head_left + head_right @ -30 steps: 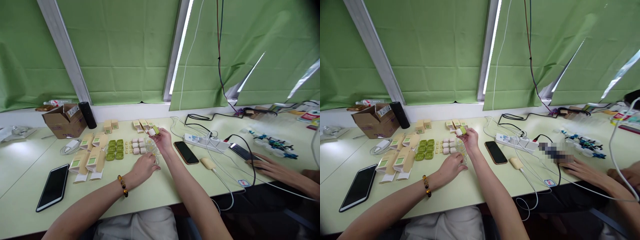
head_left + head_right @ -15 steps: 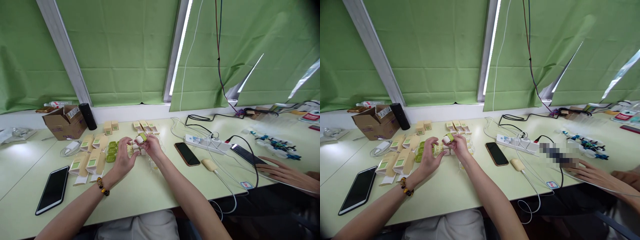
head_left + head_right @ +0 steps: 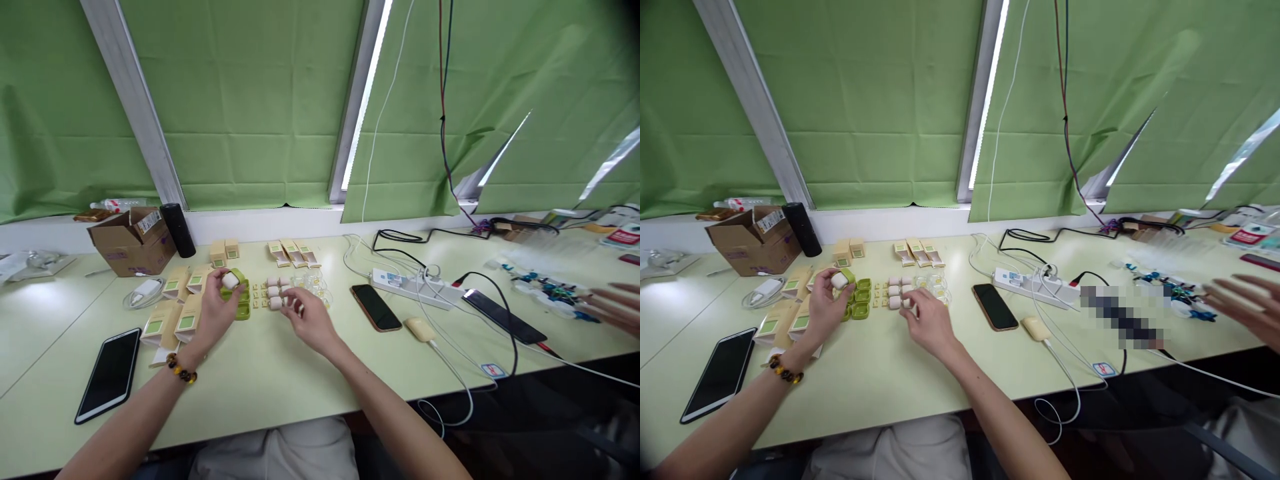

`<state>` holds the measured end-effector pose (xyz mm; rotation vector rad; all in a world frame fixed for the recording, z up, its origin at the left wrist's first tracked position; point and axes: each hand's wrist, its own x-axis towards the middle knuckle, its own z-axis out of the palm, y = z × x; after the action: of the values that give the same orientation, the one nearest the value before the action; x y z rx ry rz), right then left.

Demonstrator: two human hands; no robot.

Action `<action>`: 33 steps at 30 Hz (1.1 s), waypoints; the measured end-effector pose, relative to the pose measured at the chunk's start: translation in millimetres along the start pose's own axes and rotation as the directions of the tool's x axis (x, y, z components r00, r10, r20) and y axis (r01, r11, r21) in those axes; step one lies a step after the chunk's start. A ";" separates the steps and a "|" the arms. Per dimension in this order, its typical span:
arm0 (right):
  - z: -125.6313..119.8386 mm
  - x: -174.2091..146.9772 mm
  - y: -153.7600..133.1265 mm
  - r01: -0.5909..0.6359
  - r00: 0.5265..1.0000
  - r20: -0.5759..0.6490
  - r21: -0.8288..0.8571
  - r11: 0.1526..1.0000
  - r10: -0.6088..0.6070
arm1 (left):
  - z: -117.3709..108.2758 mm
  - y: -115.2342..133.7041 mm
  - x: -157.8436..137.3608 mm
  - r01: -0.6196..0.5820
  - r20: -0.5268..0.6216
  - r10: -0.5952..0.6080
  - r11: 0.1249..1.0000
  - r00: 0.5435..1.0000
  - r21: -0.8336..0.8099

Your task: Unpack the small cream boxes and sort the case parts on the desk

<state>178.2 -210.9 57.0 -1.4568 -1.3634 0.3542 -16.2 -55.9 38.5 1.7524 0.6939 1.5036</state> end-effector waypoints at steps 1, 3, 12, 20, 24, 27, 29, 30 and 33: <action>-13.7 -8.0 2.2 0.046 0.999 0.003 -0.184 0.982 -0.046 | -5.4 -3.4 2.3 0.004 -0.024 -0.004 1.000 1.000 0.014; -36.5 -24.6 7.1 0.079 0.997 0.038 -0.439 0.895 -0.069 | -12.1 -8.3 4.5 0.015 -0.058 -0.014 1.000 0.998 0.024; -52.9 -64.4 46.0 0.153 0.988 0.120 -0.722 0.675 -0.096 | -8.9 -9.9 -2.8 0.042 -0.045 -0.041 0.999 0.998 0.030; -78.7 -59.2 64.9 0.090 0.994 0.028 -0.736 0.671 -0.104 | -11.5 -15.8 -2.6 0.069 -0.059 -0.068 0.997 0.996 0.019; -78.6 -56.4 70.8 0.086 0.994 0.024 -0.750 0.656 -0.104 | -11.7 -18.0 -3.5 0.069 -0.044 -0.067 0.997 0.997 0.033; -78.5 -55.2 70.6 0.077 0.994 0.009 -0.760 0.645 -0.108 | -11.9 -19.1 -4.5 0.075 -0.035 -0.073 0.996 0.997 0.040; -80.0 -54.1 65.2 0.070 0.989 -0.034 -0.742 0.666 -0.142 | -11.5 -19.4 -5.2 0.077 -0.028 -0.076 0.996 0.997 0.040; -80.7 -53.1 60.5 0.074 0.983 -0.063 -0.721 0.689 -0.172 | -11.1 -19.6 -5.5 0.075 -0.026 -0.074 0.996 0.997 0.042; -78.0 -45.3 39.0 0.138 0.946 -0.149 -0.622 0.771 -0.289 | -9.3 -19.8 -7.3 0.061 -0.023 -0.060 0.996 0.998 0.061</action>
<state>246.7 -278.3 37.0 -1.7592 -1.4958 -0.4497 -25.6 -48.1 19.0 1.7477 0.8051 1.4755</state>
